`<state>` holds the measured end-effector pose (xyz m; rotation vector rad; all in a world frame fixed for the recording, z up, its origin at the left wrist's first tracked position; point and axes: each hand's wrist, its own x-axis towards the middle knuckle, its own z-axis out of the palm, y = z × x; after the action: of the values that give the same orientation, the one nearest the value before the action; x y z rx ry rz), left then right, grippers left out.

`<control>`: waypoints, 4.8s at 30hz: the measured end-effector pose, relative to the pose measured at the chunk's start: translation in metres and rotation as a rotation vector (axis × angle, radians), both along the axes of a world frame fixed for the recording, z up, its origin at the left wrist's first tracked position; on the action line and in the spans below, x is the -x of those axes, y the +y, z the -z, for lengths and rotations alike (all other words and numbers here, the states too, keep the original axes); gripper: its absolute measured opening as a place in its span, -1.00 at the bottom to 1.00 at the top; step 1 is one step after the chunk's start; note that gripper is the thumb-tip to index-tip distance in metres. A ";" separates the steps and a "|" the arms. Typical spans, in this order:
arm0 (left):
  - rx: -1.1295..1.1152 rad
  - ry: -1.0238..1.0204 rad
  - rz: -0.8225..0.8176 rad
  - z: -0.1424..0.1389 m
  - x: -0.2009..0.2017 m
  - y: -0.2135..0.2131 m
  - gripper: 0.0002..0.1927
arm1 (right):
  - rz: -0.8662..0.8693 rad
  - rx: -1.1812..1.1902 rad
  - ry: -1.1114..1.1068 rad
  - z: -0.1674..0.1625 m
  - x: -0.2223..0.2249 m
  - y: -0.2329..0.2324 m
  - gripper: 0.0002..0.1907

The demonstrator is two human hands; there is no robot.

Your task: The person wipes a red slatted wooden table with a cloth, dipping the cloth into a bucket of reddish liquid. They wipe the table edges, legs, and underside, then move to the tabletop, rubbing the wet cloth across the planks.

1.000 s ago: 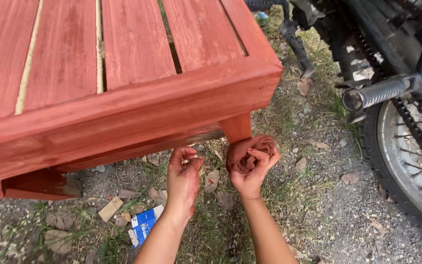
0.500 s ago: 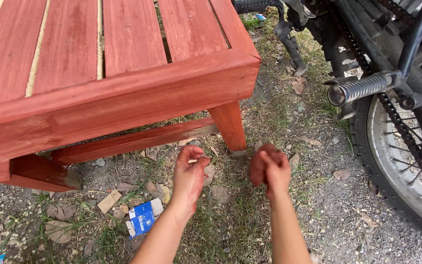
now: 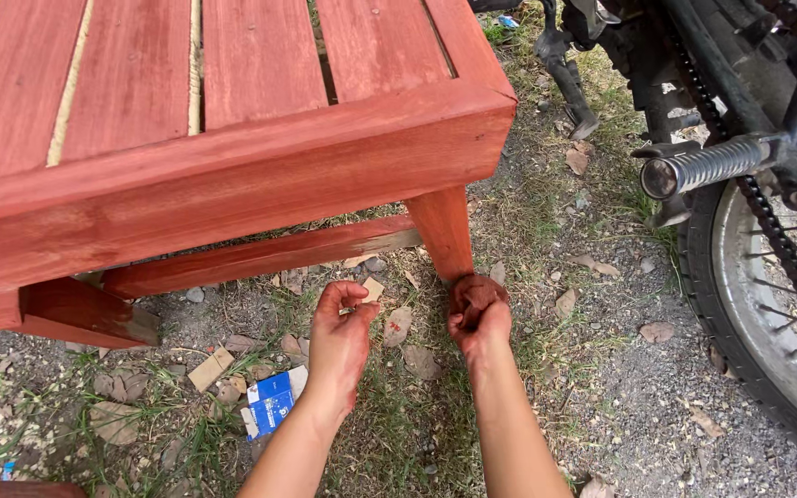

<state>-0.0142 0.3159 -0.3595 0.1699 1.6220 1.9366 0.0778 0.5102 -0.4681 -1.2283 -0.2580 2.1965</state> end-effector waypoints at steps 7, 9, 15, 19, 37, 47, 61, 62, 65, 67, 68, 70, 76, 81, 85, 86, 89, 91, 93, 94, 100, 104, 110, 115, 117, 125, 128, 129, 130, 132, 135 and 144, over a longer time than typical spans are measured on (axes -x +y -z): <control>0.020 0.084 0.033 0.019 -0.011 0.006 -0.82 | 0.056 0.244 0.327 -0.061 -0.025 -0.017 -0.61; -0.033 0.130 0.018 0.023 -0.012 0.010 -0.80 | 0.024 0.101 0.409 -0.085 -0.046 -0.012 -0.53; -0.006 0.025 0.002 0.011 -0.007 0.011 -0.83 | -0.061 -0.126 0.516 -0.066 -0.062 -0.001 -0.75; 0.081 -0.030 0.029 0.000 -0.008 0.006 -0.83 | -0.019 0.011 0.350 -0.012 -0.018 -0.020 -0.63; -0.043 0.406 0.055 -0.052 -0.001 0.030 -0.40 | -0.351 -1.042 0.161 -0.277 -0.006 0.044 -0.46; -0.173 0.356 0.134 -0.091 0.012 0.051 -0.23 | -0.424 -0.957 -0.357 -0.111 -0.001 0.052 -0.65; -0.139 0.130 -0.076 0.001 0.004 0.052 -0.54 | -0.223 -1.444 -0.011 -0.123 -0.009 0.038 -0.54; -0.177 0.115 -0.077 0.003 0.003 0.053 -0.54 | -0.225 -1.426 -0.111 -0.102 -0.010 0.042 -0.57; -0.187 0.159 -0.071 0.007 -0.004 0.053 -0.53 | -0.291 -1.151 -0.420 -0.041 -0.013 0.051 -0.70; -0.103 0.161 -0.063 0.011 -0.010 0.052 -0.53 | -0.410 -0.991 -0.679 -0.015 -0.017 0.061 -0.69; -0.032 0.133 -0.061 0.013 -0.012 0.052 -0.54 | -0.471 -0.899 -0.806 -0.007 -0.018 0.062 -0.68; 0.018 0.143 -0.057 0.017 -0.015 0.051 -0.55 | -0.501 -1.142 -0.891 -0.002 -0.019 0.066 -0.67; 0.010 0.114 -0.050 0.026 -0.017 0.050 -0.60 | -0.382 -0.790 -0.374 -0.007 -0.015 0.065 -0.57; 0.090 0.137 -0.046 0.022 -0.024 0.046 -0.62 | -0.449 -1.000 -0.761 0.009 -0.004 0.075 -0.60; 0.092 0.253 -0.036 0.016 -0.027 0.040 -0.64 | -0.627 -1.237 -1.069 -0.002 0.000 0.080 -0.61; 0.101 0.278 -0.037 0.014 -0.027 0.039 -0.64 | -0.663 -1.248 -1.114 -0.011 0.001 0.079 -0.60; 0.118 0.312 -0.047 0.011 -0.020 0.032 -0.64 | -0.429 -1.385 -0.680 -0.053 0.011 0.080 -0.67; 0.127 0.308 -0.068 0.009 -0.015 0.028 -0.64 | -0.318 -1.605 -0.399 -0.085 0.021 0.085 -0.63; 0.139 0.298 -0.100 0.009 -0.011 0.025 -0.64 | -0.435 -1.659 -0.220 -0.115 0.036 0.093 -0.64; 0.131 0.262 -0.116 0.010 -0.009 0.024 -0.65 | -0.582 -1.622 -0.195 -0.129 0.044 0.099 -0.66; 0.103 0.287 -0.112 0.012 0.006 0.012 -0.65 | -0.946 -1.615 -0.543 -0.188 0.038 0.084 -0.72; 0.116 0.406 -0.127 0.008 0.018 -0.002 -0.64 | -1.079 -1.644 -1.239 -0.215 0.013 0.069 -0.66; 0.207 0.224 -0.115 0.010 0.003 0.002 -0.60 | -0.885 -1.652 -0.383 -0.172 0.026 0.096 -0.70; 0.193 0.370 -0.033 0.017 -0.013 0.013 -0.64 | -0.673 -1.416 -0.493 -0.097 0.040 0.129 -0.69; 0.175 0.350 -0.035 0.020 -0.016 0.013 -0.65 | -0.598 -1.231 -0.479 -0.070 0.041 0.118 -0.71; 0.211 0.257 -0.028 0.031 -0.025 0.006 -0.67 | -0.932 -1.268 -0.893 -0.104 0.036 0.097 -0.63; 0.223 0.270 -0.029 0.031 -0.027 0.006 -0.63 | -0.711 -1.302 -0.840 -0.126 0.008 0.076 -0.67; 0.223 0.320 -0.028 0.030 -0.028 0.006 -0.62 | -0.654 -1.319 -0.683 -0.130 -0.006 0.068 -0.68; 0.214 0.305 -0.006 0.028 -0.028 0.006 -0.63 | -0.596 -1.328 -0.525 -0.132 -0.022 0.060 -0.69; 0.187 0.280 0.023 0.023 -0.029 0.007 -0.65 | -0.533 -1.384 -0.444 -0.131 -0.054 0.036 -0.66; 0.340 -0.022 0.226 0.014 -0.027 0.001 -0.71 | -0.273 -0.943 -0.253 -0.113 -0.062 -0.023 -0.59; 0.212 -0.129 -0.059 0.051 0.028 -0.078 -0.71 | 0.294 0.145 0.266 -0.037 0.098 -0.087 -0.56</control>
<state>-0.0418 0.2380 -0.4109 -0.0864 1.7480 1.7644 -0.0200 0.4237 -0.4308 -0.9616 0.1821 2.1145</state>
